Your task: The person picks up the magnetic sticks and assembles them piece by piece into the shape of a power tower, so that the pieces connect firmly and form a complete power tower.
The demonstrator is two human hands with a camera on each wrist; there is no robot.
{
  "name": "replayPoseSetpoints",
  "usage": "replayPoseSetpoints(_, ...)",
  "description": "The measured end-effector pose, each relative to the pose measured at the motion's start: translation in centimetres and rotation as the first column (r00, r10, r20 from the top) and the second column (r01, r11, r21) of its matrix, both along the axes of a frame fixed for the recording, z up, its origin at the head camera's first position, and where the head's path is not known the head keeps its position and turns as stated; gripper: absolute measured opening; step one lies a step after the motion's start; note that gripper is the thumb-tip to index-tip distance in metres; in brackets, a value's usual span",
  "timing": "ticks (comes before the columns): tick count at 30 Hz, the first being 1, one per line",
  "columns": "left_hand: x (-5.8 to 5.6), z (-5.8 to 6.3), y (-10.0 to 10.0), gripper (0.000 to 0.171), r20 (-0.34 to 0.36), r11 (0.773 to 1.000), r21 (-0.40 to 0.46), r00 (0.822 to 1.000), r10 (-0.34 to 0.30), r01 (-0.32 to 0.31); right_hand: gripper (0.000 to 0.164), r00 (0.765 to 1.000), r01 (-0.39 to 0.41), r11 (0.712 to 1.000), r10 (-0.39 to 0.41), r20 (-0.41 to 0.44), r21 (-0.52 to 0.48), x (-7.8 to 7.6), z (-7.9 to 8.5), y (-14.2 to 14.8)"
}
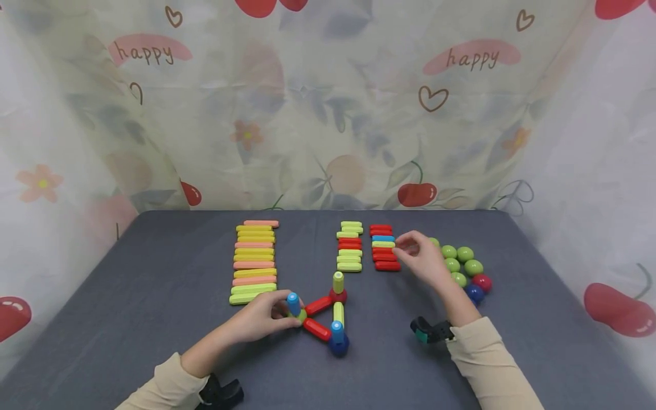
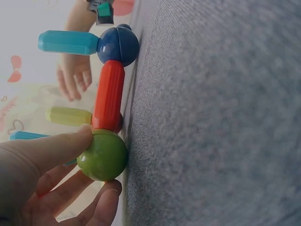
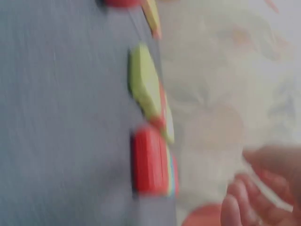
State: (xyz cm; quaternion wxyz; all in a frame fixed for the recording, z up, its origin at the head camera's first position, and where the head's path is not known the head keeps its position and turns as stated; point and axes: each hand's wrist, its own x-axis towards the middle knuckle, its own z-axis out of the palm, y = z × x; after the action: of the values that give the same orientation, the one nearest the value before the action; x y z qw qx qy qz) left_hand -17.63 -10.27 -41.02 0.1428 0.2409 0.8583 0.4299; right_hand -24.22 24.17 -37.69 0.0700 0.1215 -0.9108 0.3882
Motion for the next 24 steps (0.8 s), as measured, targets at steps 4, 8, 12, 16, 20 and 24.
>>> replayPoseSetpoints(4, 0.0, 0.1, 0.0, 0.015, 0.004, 1.000, 0.001, 1.000, -0.004, 0.004, 0.028, 0.986, 0.167, 0.986, -0.167, 0.026, 0.025, -0.6, 0.0, 2.3)
replayPoseSetpoints(8, 0.0, 0.1, -0.1, 0.015, 0.009, 1.000, 0.003, 1.000, -0.008, 0.008, 0.034, 0.972, 0.214, 0.976, -0.216, 0.092, 0.035, -1.0, -0.7, 3.4)
replayPoseSetpoints(12, -0.1, 0.0, -0.1, 0.015, 0.014, 1.000, 0.008, 1.000, -0.014, 0.014, 0.039, 0.961, 0.235, 0.970, -0.241, 0.133, 0.056, -1.3, -1.4, 3.6)
replayPoseSetpoints(16, -0.1, -0.1, 0.0, 0.015, 0.016, 1.000, 0.013, 1.000, -0.018, 0.017, 0.041, 0.960, 0.234, 0.966, -0.248, 0.128, 0.110, -1.5, -1.8, 3.6)
replayPoseSetpoints(20, -0.1, -0.2, 0.0, 0.015, 0.013, 1.000, 0.017, 1.000, -0.021, 0.020, 0.041, 0.964, 0.211, 0.966, -0.231, 0.130, 0.152, -1.4, -2.0, 3.6)
replayPoseSetpoints(24, -0.2, -0.3, -0.1, 0.015, 0.012, 1.000, 0.016, 1.000, -0.020, 0.019, 0.040, 0.973, 0.189, 0.965, -0.210, 0.098, 0.184, -1.0, -1.5, 3.0)
